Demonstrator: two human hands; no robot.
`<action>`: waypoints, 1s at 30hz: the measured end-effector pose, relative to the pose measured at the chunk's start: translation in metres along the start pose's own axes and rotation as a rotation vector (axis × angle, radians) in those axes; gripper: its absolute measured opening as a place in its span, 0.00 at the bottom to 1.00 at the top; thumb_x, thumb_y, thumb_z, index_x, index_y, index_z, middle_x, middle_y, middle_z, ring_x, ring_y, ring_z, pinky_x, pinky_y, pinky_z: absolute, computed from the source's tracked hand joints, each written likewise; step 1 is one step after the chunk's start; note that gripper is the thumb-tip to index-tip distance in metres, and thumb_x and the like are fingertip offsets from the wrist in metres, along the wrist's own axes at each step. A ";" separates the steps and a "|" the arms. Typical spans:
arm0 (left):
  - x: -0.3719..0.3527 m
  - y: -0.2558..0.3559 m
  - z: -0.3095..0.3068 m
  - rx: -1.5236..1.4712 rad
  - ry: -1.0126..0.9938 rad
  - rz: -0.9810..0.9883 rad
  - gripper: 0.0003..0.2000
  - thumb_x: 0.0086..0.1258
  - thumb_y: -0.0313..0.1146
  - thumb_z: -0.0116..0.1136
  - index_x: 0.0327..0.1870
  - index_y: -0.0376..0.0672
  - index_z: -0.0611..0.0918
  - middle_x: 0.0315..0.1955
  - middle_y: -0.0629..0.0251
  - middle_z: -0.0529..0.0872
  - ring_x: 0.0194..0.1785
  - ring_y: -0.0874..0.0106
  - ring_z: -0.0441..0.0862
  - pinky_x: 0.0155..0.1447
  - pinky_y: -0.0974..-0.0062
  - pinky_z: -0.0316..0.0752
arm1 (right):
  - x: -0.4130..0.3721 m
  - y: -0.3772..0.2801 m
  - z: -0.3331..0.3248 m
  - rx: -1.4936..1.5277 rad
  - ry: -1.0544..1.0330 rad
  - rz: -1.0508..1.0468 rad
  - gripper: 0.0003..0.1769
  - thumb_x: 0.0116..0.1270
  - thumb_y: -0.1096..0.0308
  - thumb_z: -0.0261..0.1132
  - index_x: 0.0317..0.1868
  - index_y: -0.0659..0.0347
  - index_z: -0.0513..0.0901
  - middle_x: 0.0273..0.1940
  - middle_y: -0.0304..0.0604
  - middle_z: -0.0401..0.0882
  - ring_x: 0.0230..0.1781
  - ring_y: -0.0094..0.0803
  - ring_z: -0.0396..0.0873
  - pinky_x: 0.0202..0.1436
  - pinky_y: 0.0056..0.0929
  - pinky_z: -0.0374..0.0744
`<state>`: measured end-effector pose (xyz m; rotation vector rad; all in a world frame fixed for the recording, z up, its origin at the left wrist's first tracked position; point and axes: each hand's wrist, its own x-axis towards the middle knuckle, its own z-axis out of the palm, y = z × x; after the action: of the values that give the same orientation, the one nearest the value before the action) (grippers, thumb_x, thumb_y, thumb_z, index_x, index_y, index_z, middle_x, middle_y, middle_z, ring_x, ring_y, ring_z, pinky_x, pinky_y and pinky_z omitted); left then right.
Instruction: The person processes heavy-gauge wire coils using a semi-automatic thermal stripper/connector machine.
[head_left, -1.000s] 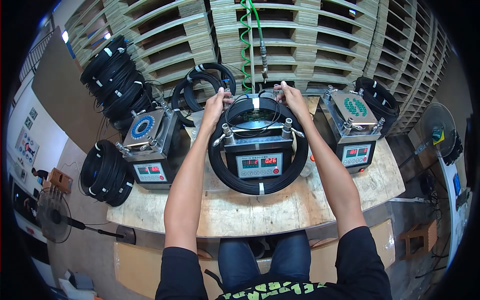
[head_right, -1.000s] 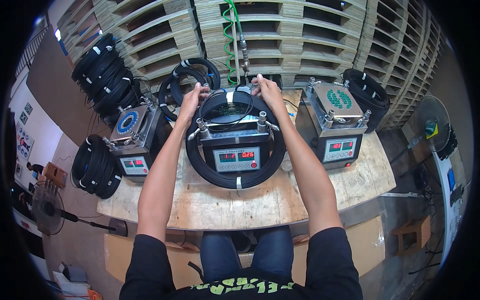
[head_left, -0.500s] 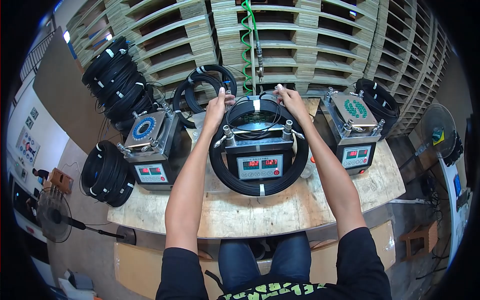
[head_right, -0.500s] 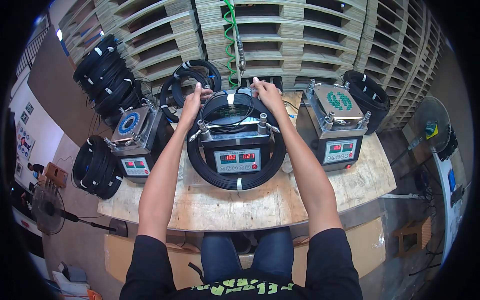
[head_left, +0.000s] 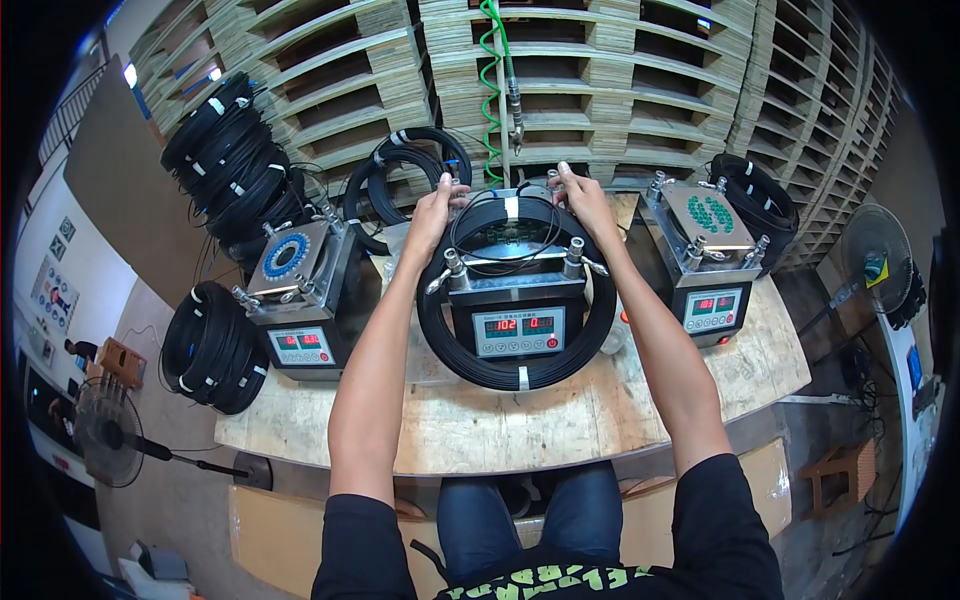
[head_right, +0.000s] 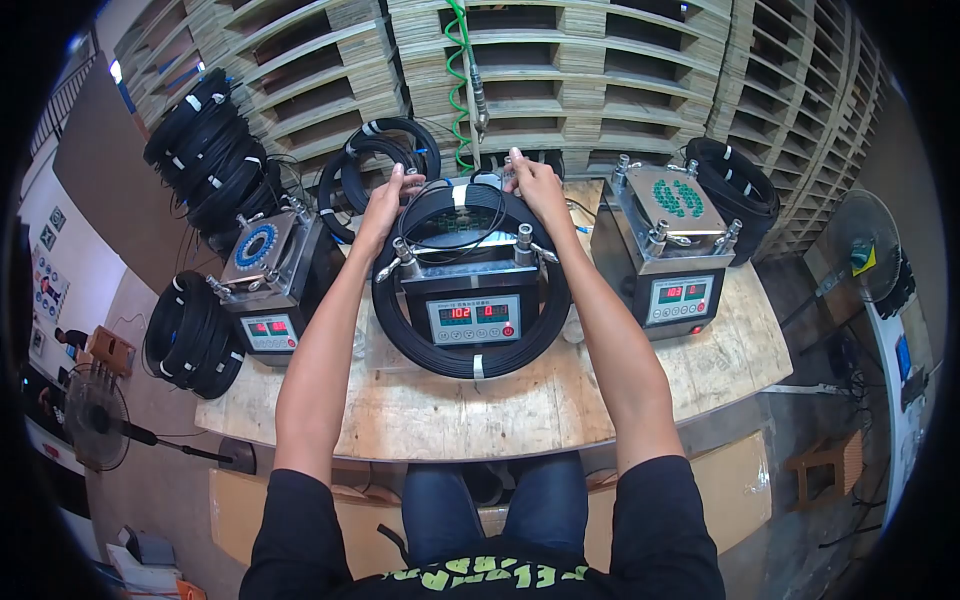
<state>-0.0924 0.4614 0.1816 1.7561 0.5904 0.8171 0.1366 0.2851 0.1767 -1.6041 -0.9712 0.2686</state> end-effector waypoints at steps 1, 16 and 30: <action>-0.001 0.002 0.000 0.001 0.008 -0.003 0.34 0.83 0.62 0.39 0.56 0.38 0.88 0.40 0.64 0.92 0.35 0.78 0.77 0.43 0.78 0.70 | -0.001 0.000 0.000 -0.033 -0.004 -0.018 0.36 0.81 0.38 0.52 0.49 0.67 0.89 0.28 0.41 0.84 0.31 0.24 0.78 0.38 0.26 0.75; -0.006 0.005 -0.001 -0.032 -0.034 0.002 0.31 0.83 0.59 0.44 0.57 0.36 0.86 0.42 0.63 0.90 0.38 0.79 0.78 0.43 0.82 0.70 | 0.002 0.004 0.003 0.019 -0.019 -0.089 0.34 0.82 0.40 0.52 0.51 0.67 0.88 0.28 0.39 0.81 0.31 0.24 0.76 0.39 0.24 0.74; -0.006 0.008 -0.001 -0.012 0.002 -0.035 0.35 0.83 0.62 0.39 0.57 0.36 0.87 0.43 0.59 0.92 0.43 0.76 0.81 0.50 0.77 0.71 | 0.000 -0.002 -0.001 -0.098 -0.049 -0.104 0.32 0.81 0.40 0.54 0.53 0.65 0.87 0.28 0.38 0.80 0.34 0.24 0.77 0.40 0.26 0.75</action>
<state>-0.0970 0.4546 0.1875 1.7299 0.6150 0.7966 0.1364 0.2845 0.1790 -1.6362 -1.1165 0.1921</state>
